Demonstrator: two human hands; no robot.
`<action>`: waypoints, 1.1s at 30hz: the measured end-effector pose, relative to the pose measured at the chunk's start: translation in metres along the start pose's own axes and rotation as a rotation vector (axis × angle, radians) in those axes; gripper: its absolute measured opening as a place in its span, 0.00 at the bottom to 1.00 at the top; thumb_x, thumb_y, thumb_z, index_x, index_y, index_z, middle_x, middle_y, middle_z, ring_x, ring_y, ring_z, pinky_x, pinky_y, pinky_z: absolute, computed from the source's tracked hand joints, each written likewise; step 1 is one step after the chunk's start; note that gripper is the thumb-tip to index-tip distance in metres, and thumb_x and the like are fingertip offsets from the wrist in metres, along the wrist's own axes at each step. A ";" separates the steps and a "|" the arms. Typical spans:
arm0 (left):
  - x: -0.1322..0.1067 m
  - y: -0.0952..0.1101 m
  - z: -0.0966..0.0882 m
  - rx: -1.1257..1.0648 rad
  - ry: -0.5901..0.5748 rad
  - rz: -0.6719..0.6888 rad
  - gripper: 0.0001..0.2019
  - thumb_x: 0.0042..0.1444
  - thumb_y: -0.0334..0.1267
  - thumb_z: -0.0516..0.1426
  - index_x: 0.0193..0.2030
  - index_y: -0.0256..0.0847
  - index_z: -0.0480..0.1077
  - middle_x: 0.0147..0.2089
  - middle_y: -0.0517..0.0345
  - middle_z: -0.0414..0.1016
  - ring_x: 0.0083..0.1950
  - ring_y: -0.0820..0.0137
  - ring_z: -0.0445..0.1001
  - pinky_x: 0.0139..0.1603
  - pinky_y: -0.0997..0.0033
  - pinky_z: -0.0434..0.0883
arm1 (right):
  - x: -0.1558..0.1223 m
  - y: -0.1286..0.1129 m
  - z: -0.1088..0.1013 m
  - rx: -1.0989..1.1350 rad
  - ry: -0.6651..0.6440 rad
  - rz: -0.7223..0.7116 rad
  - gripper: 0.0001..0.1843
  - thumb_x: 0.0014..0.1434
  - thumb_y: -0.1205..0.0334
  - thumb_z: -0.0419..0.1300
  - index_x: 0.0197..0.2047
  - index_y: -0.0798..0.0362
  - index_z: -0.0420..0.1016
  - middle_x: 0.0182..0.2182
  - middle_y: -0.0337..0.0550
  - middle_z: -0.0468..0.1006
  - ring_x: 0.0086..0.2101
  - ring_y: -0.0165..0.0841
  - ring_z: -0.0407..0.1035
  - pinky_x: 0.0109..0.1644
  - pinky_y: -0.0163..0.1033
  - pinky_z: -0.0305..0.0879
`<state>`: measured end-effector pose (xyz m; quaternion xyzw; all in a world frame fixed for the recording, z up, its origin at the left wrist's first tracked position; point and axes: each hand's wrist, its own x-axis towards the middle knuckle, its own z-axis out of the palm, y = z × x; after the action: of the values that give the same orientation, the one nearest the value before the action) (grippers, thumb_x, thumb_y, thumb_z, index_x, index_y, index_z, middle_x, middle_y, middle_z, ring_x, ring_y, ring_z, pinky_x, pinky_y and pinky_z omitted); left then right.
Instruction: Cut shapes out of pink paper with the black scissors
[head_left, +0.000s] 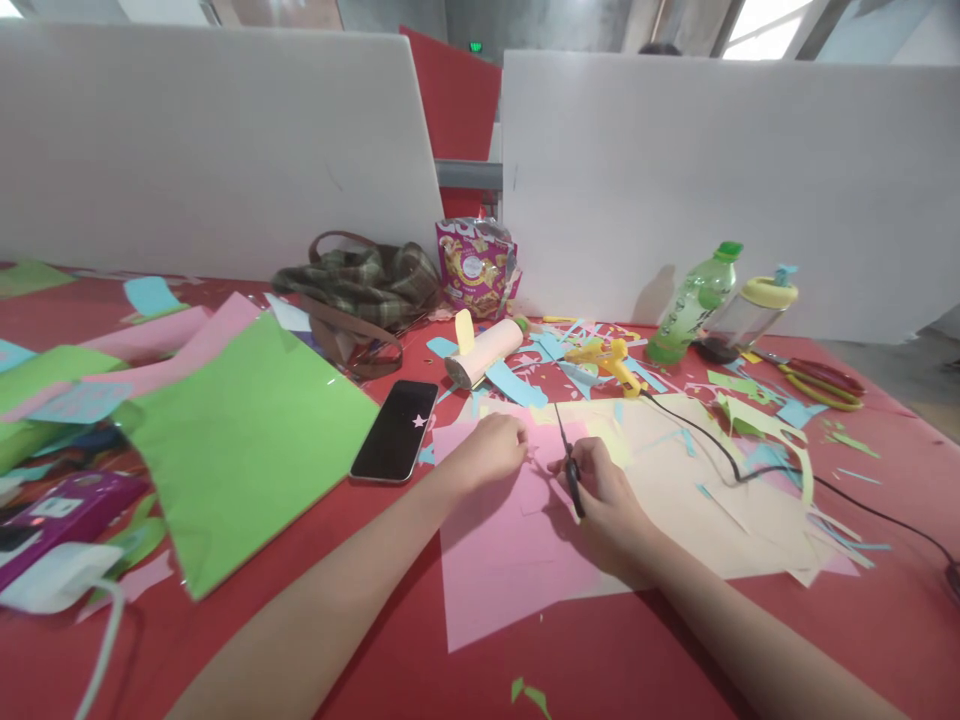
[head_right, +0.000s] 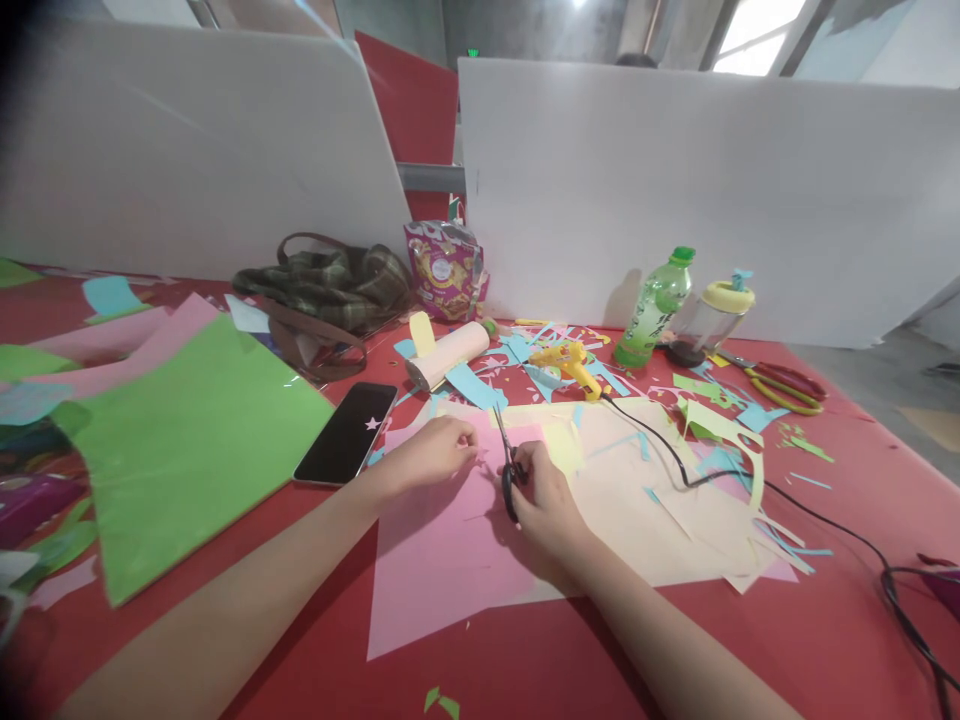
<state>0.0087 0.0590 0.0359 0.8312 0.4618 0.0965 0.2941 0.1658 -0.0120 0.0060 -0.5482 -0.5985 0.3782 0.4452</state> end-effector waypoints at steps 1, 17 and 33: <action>0.000 0.001 0.001 0.002 0.020 0.016 0.09 0.47 0.33 0.48 0.22 0.38 0.67 0.28 0.55 0.71 0.35 0.68 0.67 0.32 0.74 0.62 | 0.000 0.000 0.000 0.002 0.001 0.009 0.07 0.46 0.66 0.54 0.30 0.51 0.59 0.27 0.39 0.69 0.26 0.31 0.62 0.28 0.36 0.59; 0.013 -0.007 0.029 0.014 0.211 0.051 0.09 0.47 0.32 0.49 0.24 0.38 0.69 0.36 0.52 0.62 0.43 0.64 0.60 0.44 0.64 0.60 | 0.006 0.009 0.001 -0.059 -0.055 -0.044 0.08 0.53 0.58 0.50 0.31 0.51 0.53 0.26 0.38 0.68 0.28 0.31 0.64 0.32 0.38 0.60; 0.018 -0.014 0.040 0.032 0.297 0.107 0.09 0.49 0.34 0.49 0.26 0.38 0.69 0.35 0.54 0.60 0.41 0.67 0.61 0.43 0.67 0.62 | 0.004 0.009 0.000 -0.060 -0.052 -0.023 0.06 0.54 0.59 0.49 0.31 0.51 0.53 0.26 0.38 0.68 0.29 0.31 0.64 0.32 0.37 0.60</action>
<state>0.0259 0.0638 -0.0065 0.8357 0.4567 0.2266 0.2040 0.1690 -0.0074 -0.0017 -0.5444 -0.6274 0.3688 0.4172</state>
